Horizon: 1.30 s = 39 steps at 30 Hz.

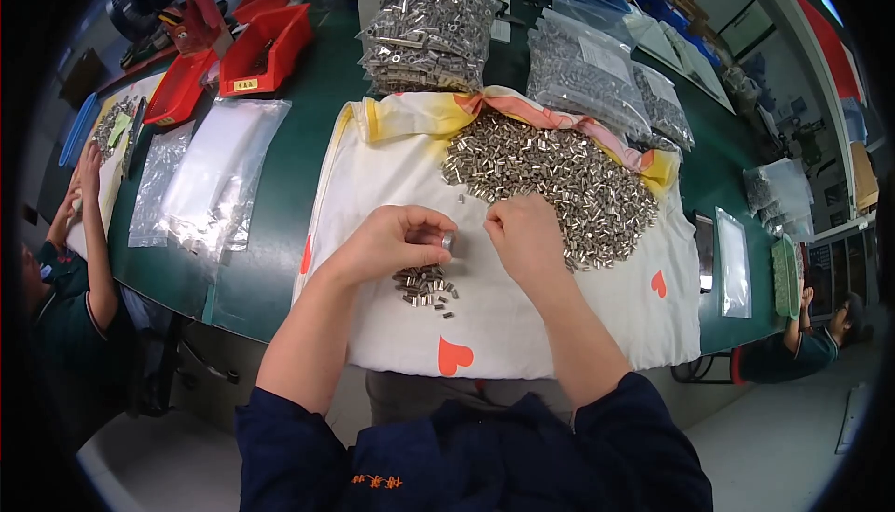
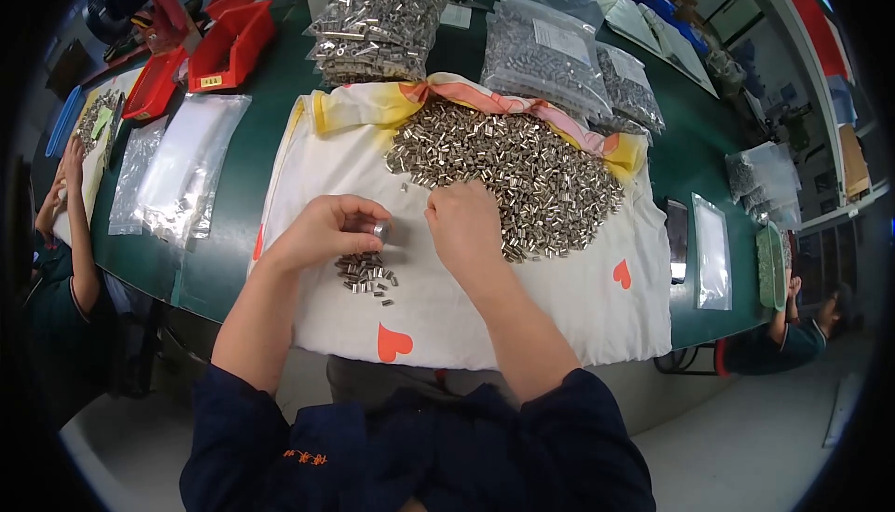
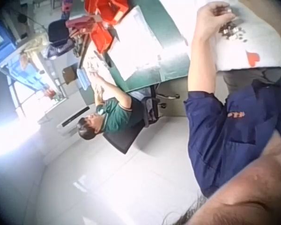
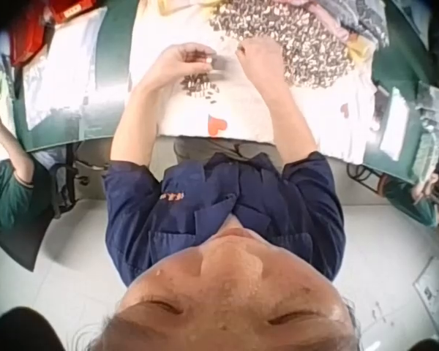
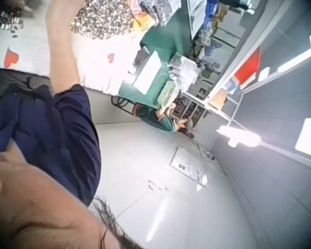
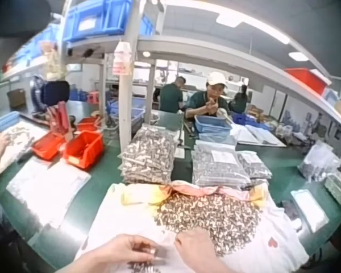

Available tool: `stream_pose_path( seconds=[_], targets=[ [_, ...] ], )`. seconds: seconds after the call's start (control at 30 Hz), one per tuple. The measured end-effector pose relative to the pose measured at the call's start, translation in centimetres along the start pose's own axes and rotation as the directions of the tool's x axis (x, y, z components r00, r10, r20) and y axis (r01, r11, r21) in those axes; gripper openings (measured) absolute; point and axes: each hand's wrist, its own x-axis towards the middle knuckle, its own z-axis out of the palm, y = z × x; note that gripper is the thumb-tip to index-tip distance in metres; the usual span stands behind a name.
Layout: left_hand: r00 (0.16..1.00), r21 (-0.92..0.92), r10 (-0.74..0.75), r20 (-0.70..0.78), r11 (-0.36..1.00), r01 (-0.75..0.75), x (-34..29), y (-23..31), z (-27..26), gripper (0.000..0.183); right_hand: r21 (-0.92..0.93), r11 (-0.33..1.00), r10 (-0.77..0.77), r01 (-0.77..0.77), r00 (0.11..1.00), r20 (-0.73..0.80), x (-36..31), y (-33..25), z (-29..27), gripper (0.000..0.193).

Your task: Inspecting small metal parts on a cloth mat and placing them into a small metal container at a factory workstation.

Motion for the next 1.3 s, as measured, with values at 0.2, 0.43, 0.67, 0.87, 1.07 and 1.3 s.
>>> stream_pose_path(
  seconds=[0.2,0.43,0.67,0.87,1.07,1.3],
  targets=[
    [1.000,-0.021,0.006,-0.006,1.000,-0.006,0.1,-0.4,-0.2,0.032,-0.009,1.000,0.002,-0.001,0.998,0.066,-0.3,0.3,-0.2,0.005],
    [0.999,-0.055,0.019,-0.035,0.998,-0.021,0.3,-0.5,-0.2,0.034,0.121,0.992,-0.022,0.034,0.995,-0.099,0.2,-0.7,-0.8,0.006],
    [0.998,-0.121,0.035,-0.056,0.992,-0.041,0.4,-0.4,-0.2,0.035,0.721,0.662,0.079,-0.206,0.975,0.206,-0.2,-2.3,-0.4,0.010],
    [0.995,-0.073,0.025,-0.097,0.997,-0.033,0.5,-0.3,0.0,0.033,0.536,0.843,-0.007,0.040,0.998,-0.064,-0.4,-2.9,0.1,0.007],
    [0.991,-0.044,0.028,-0.133,0.998,-0.035,0.3,-0.1,0.2,0.032,0.406,0.899,-0.098,0.164,0.979,-0.179,-0.4,-2.8,0.1,0.006],
    [0.996,0.019,0.010,-0.088,1.000,-0.009,-0.3,-0.3,-0.4,0.033,0.568,0.811,0.041,-0.139,0.982,0.183,-0.1,-2.9,-0.7,0.013]
  ],
)
